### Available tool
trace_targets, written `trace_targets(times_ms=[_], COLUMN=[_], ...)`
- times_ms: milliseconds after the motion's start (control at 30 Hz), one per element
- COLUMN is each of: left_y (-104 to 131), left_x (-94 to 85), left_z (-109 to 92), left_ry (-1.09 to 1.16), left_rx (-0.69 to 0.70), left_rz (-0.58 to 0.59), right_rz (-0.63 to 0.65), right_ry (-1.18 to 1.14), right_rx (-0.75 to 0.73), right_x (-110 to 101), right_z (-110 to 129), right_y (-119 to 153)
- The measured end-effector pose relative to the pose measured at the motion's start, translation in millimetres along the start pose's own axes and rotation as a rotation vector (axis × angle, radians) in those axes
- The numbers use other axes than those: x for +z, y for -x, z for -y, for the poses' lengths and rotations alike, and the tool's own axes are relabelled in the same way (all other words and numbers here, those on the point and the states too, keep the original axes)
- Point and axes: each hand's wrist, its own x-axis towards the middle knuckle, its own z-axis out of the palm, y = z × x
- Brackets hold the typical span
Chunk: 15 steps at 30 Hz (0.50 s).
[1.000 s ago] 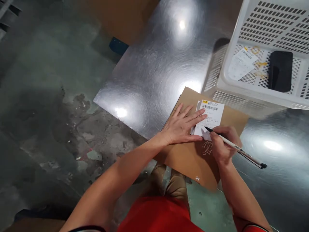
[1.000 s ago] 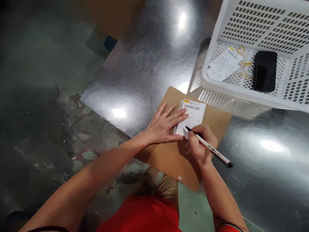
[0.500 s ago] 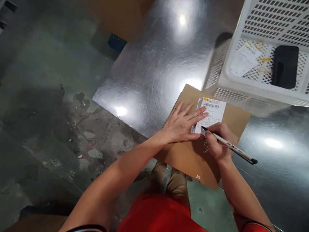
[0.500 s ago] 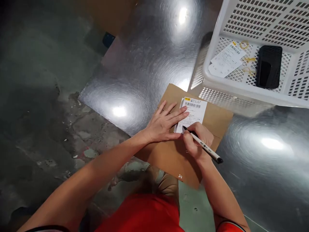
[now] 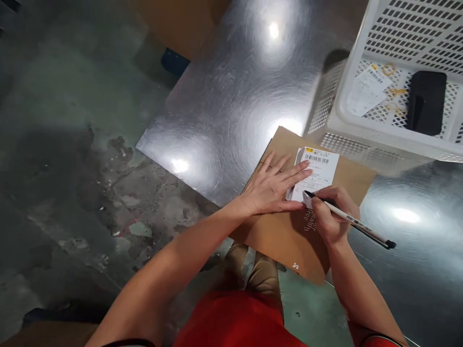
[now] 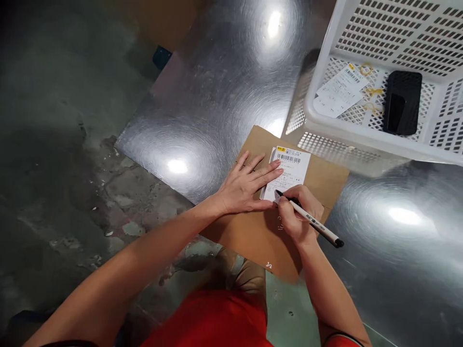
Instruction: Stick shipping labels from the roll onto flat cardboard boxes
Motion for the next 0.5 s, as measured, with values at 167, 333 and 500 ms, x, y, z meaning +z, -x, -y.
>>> trace_targets(times_ms=[167, 333, 500], left_y=[-0.2, -0.4, -0.5], left_x=[-1.0, -2.5, -1.2], left_z=[0.4, 0.2, 0.9], left_ry=[0.007, 0.005, 0.019], left_rx=[-0.006, -0.008, -0.004], left_rz=[0.027, 0.045, 0.028], right_rz=[0.014, 0.021, 0.021], right_ry=[0.043, 0.037, -0.031], right_rx=[-0.026, -0.017, 0.049], right_x=[2.7, 2.1, 3.0], right_z=[1.5, 1.3, -5.8], right_y=[-1.2, -1.3, 3.1])
